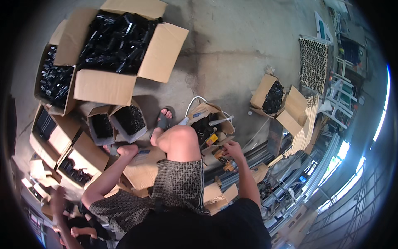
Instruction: The person picks up black plastic components from small containers on the floor and places them into organized rows within larger cardboard boxes.
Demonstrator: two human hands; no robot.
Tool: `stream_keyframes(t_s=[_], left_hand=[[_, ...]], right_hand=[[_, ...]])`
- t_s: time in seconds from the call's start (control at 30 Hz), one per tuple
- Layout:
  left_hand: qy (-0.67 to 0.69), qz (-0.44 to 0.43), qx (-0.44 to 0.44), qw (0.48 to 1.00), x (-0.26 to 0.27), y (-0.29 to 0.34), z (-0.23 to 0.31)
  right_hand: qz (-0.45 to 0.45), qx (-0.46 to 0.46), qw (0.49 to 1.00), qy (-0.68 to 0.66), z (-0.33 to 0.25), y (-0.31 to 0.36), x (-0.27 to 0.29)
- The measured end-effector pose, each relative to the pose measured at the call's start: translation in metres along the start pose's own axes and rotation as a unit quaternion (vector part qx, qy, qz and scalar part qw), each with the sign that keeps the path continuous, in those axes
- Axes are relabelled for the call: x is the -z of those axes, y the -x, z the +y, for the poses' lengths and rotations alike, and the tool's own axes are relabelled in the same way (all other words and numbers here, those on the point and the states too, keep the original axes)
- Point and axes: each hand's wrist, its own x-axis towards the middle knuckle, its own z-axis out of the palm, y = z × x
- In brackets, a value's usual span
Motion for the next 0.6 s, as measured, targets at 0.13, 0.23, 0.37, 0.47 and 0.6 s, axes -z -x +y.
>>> stream_keyframes(t_s=[0.13, 0.23, 0.37, 0.47, 0.6], left_hand=[[-0.068, 0.229, -0.133, 0.962, 0.116, -0.067, 0.152], [-0.141, 0.307, -0.255, 0.906, 0.169, -0.08, 0.277], [-0.131, 0.335, -0.419, 0.834, 0.169, -0.109, 0.355], [-0.183, 0.318, -0.48, 0.796, 0.109, -0.127, 0.402], [-0.243, 0.344, -0.494, 0.76, 0.086, -0.118, 0.387]], right_hand=[[0.076, -0.056, 0.994, 0.062, 0.062, -0.066, -0.016], [0.224, 0.024, 0.956, 0.189, 0.098, -0.156, -0.032], [0.236, 0.047, 0.952, 0.19, 0.157, -0.2, -0.022], [0.086, -0.015, 0.993, 0.081, 0.181, -0.162, -0.026], [0.089, 0.015, 0.989, 0.12, 0.135, -0.198, -0.063]])
